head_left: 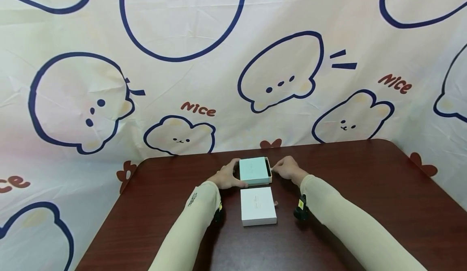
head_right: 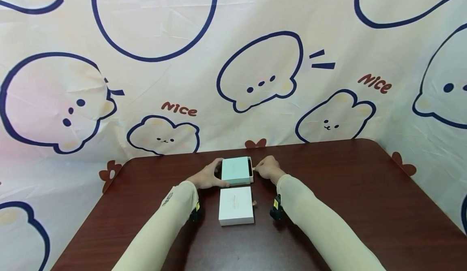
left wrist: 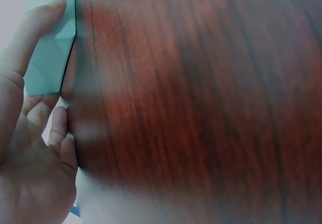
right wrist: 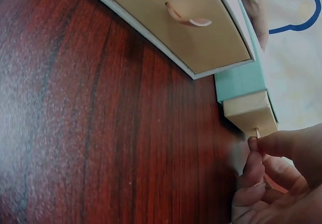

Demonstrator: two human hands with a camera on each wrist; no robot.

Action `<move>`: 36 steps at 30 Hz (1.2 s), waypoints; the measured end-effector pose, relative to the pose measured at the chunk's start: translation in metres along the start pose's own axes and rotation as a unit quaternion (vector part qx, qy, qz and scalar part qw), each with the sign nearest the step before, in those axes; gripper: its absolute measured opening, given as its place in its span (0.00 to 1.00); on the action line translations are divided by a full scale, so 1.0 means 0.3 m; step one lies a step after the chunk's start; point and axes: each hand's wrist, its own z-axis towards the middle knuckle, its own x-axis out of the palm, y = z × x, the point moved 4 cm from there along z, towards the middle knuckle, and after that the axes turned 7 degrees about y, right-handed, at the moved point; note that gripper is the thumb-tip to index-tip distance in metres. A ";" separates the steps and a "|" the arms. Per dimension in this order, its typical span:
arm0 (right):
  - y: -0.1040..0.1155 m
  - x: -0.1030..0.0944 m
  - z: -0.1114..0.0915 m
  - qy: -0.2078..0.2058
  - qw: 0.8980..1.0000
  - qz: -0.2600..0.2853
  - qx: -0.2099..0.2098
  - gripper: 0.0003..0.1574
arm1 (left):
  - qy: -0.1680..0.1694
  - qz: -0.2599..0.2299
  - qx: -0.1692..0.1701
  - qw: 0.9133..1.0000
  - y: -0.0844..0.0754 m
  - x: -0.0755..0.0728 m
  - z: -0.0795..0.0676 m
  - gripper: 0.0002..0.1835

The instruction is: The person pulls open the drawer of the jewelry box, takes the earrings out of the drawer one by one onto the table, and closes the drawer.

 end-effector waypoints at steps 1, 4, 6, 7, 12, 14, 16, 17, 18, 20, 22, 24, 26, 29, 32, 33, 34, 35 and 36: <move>0.000 0.000 0.000 0.000 1.000 -0.001 -0.002 0.16 | 0.000 0.000 -0.001 1.000 0.002 0.001 0.001 0.55; -0.002 -0.001 -0.001 0.001 1.000 -0.001 -0.003 0.16 | -0.002 -0.003 -0.004 1.000 0.005 0.002 0.001 0.55; -0.001 -0.002 -0.001 0.002 1.000 -0.002 -0.002 0.16 | -0.001 -0.003 -0.005 1.000 0.004 0.003 0.000 0.55; -0.003 -0.002 0.000 0.002 1.000 -0.002 -0.002 0.16 | -0.001 -0.002 -0.005 1.000 0.004 0.003 -0.001 0.55; -0.007 -0.003 0.005 0.000 1.000 -0.005 -0.003 0.17 | 0.000 0.002 -0.005 1.000 0.003 0.005 -0.003 0.55; -0.009 -0.003 0.007 0.001 1.000 -0.006 -0.004 0.17 | -0.001 0.002 -0.007 1.000 0.005 0.006 -0.003 0.54; -0.010 -0.002 0.007 0.001 1.000 -0.004 -0.002 0.16 | -0.001 0.002 -0.010 1.000 0.008 0.006 -0.002 0.54; -0.010 -0.003 0.006 0.001 1.000 -0.002 0.001 0.16 | -0.002 0.002 -0.010 1.000 0.009 0.006 -0.002 0.55; -0.009 -0.003 0.005 0.002 1.000 -0.003 0.000 0.16 | -0.002 0.002 -0.010 1.000 0.009 0.006 -0.002 0.55; -0.007 -0.004 0.004 0.002 1.000 -0.006 -0.002 0.17 | -0.003 0.002 -0.011 1.000 0.011 0.006 -0.002 0.55; -0.004 -0.005 0.001 0.000 1.000 -0.007 -0.001 0.17 | -0.004 0.003 -0.012 1.000 0.011 0.006 -0.002 0.56; -0.002 -0.008 -0.001 -0.001 1.000 -0.008 0.000 0.17 | -0.005 0.004 -0.012 1.000 0.011 0.006 -0.001 0.56; -0.001 -0.011 -0.003 -0.003 1.000 -0.009 0.001 0.17 | -0.005 0.005 -0.012 1.000 0.011 0.007 0.002 0.55; -0.004 -0.014 -0.004 -0.004 1.000 -0.009 0.003 0.16 | -0.006 0.006 -0.012 1.000 0.014 0.007 0.006 0.55; -0.006 -0.017 -0.005 -0.004 1.000 -0.012 -0.001 0.16 | -0.006 0.006 -0.011 1.000 0.014 0.006 0.007 0.55; -0.007 -0.018 -0.004 -0.005 1.000 -0.012 -0.002 0.16 | -0.005 0.006 -0.011 1.000 0.014 0.006 0.007 0.55; -0.007 -0.019 -0.004 -0.005 1.000 -0.013 -0.003 0.16 | -0.005 0.005 -0.010 1.000 0.013 0.005 0.006 0.55; -0.008 -0.020 -0.003 -0.005 1.000 -0.014 -0.003 0.17 | -0.004 0.004 -0.010 1.000 0.012 0.005 0.005 0.55; -0.007 -0.021 -0.005 -0.004 1.000 -0.014 -0.004 0.17 | -0.005 0.003 -0.010 1.000 0.010 0.004 0.003 0.55</move>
